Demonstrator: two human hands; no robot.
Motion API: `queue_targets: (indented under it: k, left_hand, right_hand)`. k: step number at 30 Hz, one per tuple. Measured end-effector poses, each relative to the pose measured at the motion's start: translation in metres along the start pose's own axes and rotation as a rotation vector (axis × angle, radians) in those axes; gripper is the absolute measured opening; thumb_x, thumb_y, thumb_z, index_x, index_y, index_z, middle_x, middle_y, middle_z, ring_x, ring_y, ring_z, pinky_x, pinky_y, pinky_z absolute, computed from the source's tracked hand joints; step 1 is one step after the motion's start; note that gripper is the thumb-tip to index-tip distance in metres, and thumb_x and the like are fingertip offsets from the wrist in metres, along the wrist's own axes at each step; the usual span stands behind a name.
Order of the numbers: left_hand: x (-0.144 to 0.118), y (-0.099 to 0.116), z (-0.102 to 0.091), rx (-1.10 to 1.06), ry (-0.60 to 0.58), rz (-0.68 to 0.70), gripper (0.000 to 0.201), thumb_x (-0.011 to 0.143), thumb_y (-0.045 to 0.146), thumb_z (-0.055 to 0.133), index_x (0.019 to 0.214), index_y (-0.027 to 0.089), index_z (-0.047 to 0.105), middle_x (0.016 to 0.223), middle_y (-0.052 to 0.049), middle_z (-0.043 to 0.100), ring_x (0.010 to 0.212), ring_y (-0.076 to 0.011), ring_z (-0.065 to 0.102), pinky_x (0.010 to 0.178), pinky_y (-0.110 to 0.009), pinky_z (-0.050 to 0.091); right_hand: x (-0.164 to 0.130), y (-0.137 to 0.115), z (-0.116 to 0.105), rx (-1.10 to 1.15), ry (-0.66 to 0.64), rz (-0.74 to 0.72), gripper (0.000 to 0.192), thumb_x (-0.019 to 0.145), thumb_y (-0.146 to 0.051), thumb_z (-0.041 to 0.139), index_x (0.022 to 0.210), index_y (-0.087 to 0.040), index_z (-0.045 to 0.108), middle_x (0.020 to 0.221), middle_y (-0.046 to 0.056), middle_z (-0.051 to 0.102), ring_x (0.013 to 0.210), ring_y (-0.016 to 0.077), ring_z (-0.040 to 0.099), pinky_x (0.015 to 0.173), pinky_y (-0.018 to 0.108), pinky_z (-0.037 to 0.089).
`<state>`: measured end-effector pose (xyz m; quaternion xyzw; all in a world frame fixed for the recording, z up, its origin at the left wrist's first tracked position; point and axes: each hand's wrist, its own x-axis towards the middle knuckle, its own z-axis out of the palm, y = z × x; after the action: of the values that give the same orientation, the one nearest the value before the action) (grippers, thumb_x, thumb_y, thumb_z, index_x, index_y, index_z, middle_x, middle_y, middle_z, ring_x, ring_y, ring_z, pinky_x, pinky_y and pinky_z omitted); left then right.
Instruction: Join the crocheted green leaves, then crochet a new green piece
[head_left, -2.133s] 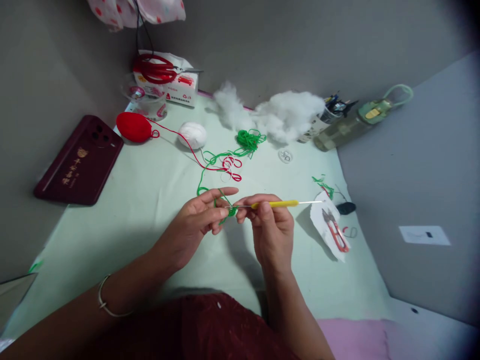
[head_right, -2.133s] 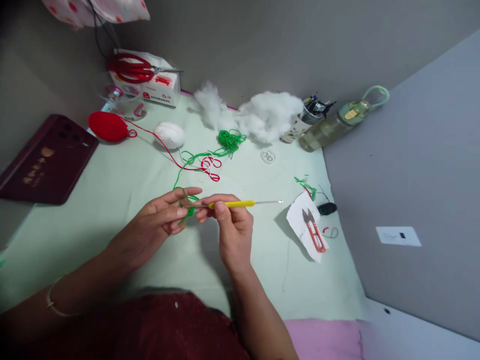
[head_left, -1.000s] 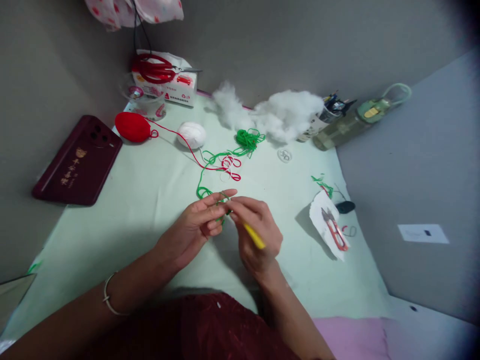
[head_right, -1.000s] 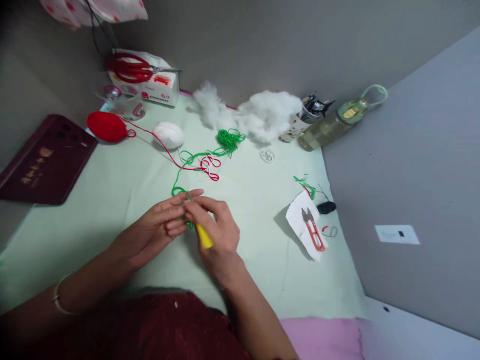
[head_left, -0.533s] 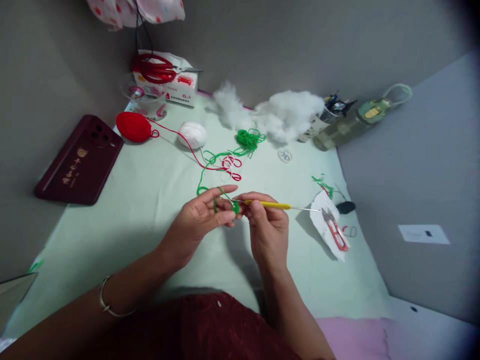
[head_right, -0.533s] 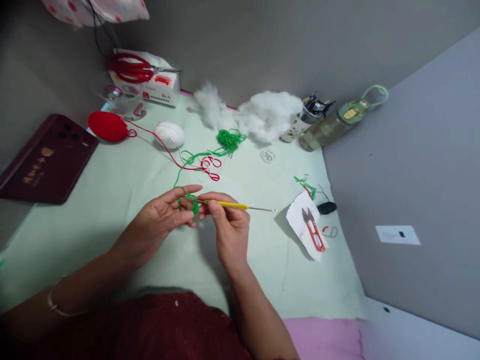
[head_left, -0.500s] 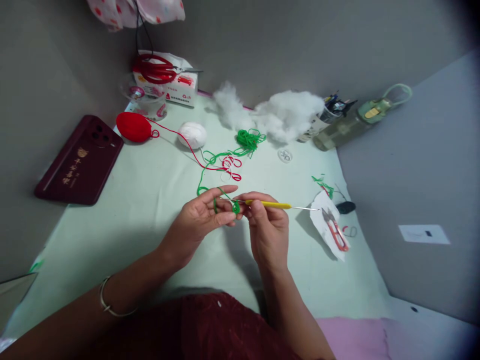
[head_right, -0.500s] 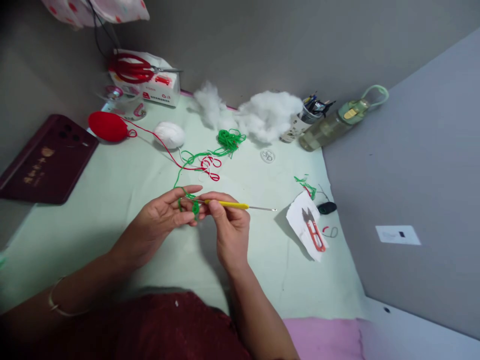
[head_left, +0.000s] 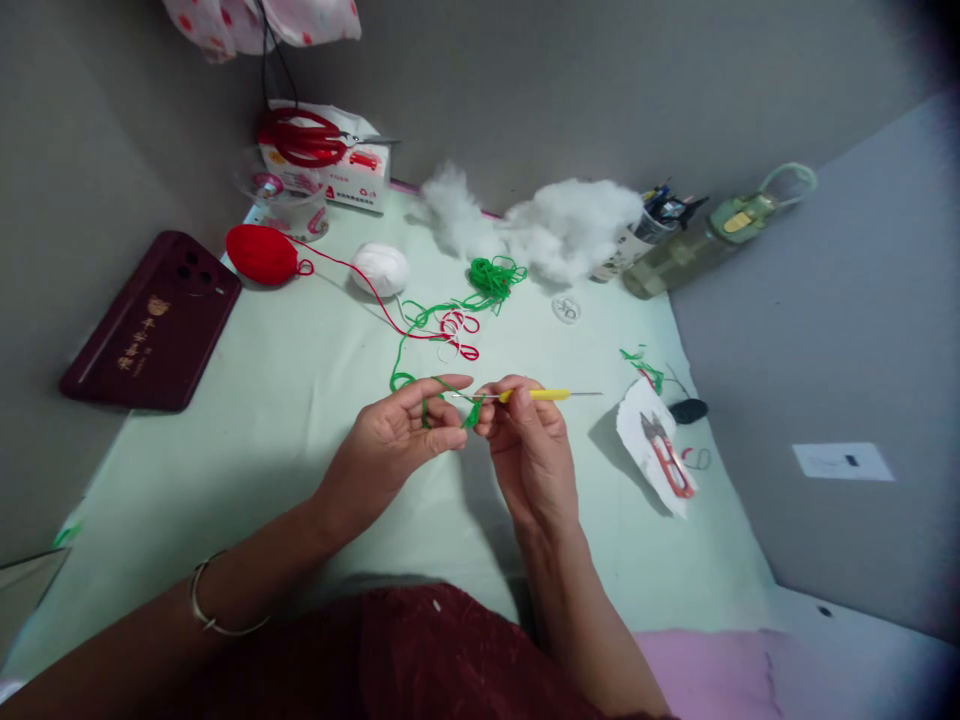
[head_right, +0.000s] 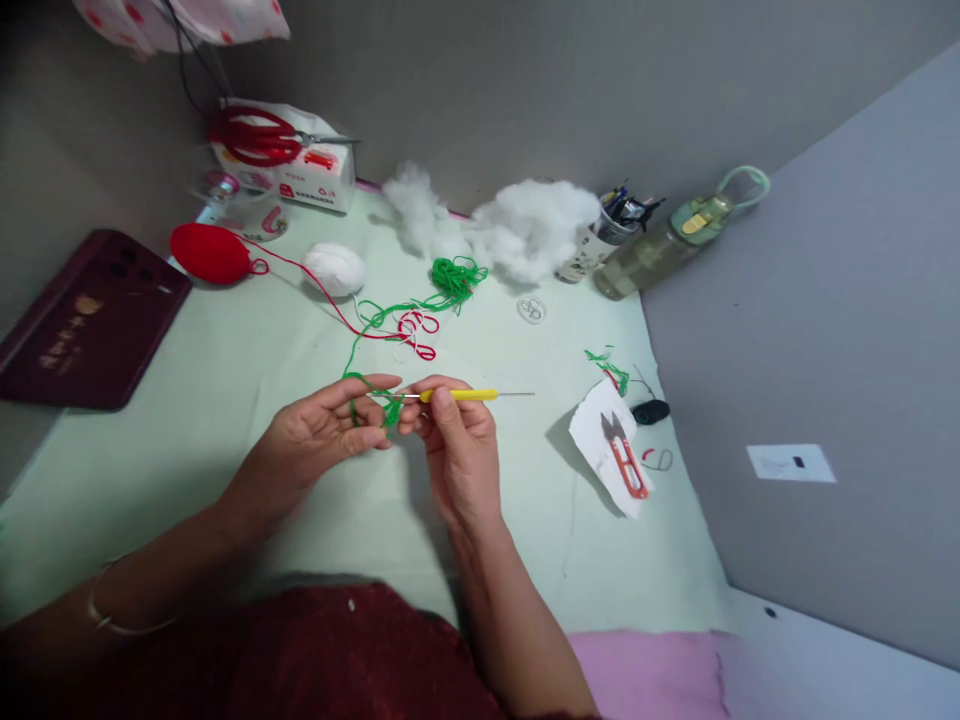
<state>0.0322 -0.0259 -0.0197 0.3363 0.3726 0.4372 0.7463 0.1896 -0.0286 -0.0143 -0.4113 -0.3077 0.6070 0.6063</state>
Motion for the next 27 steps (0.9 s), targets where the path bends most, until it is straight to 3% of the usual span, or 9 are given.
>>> queue_targets:
  k: [5,10,17,27]
  left_hand:
    - [-0.002,-0.002,0.001,-0.004,0.017,0.014,0.047,0.083,0.023,0.082,0.128,0.025,0.068,0.088,0.002,0.067,0.088,-0.0128,0.066,0.090,-0.027,0.052]
    - [0.000,-0.004,-0.001,0.088,0.026,0.052,0.048,0.085,0.024,0.080,0.131,0.027,0.066,0.089,0.003,0.065,0.088,-0.0132,0.065,0.090,-0.028,0.053]
    - [0.000,0.002,-0.004,0.175,0.043,0.094,0.046,0.086,0.023,0.077,0.130,0.024,0.066,0.088,0.002,0.064,0.085,-0.0142,0.066,0.088,-0.029,0.053]
    - [0.002,0.011,-0.005,0.245,0.125,0.137,0.043,0.083,0.023,0.077,0.125,0.021,0.070,0.085,0.001,0.063,0.081,-0.0138,0.062,0.085,-0.028,0.052]
  right_hand:
    - [-0.005,0.003,-0.002,-0.159,-0.074,-0.054,0.010,0.091,-0.035,0.075,0.094,-0.028,0.081,0.088,0.000,0.073,0.074,0.0109,0.066,0.070,0.024,0.057]
    - [-0.006,0.002,-0.002,-0.275,-0.174,-0.065,0.015,0.083,-0.020,0.081,0.094,-0.031,0.081,0.098,-0.001,0.073,0.084,0.0119,0.067,0.075,0.025,0.056]
    - [-0.006,0.002,-0.002,-0.231,-0.081,-0.021,0.012,0.078,-0.016,0.082,0.082,-0.025,0.076,0.075,-0.004,0.068,0.066,0.0097,0.061,0.064,0.023,0.049]
    - [-0.005,0.003,0.004,-0.082,-0.058,0.101,0.013,0.070,-0.015,0.082,0.074,-0.021,0.071,0.072,-0.005,0.066,0.060,0.0080,0.059,0.061,0.022,0.047]
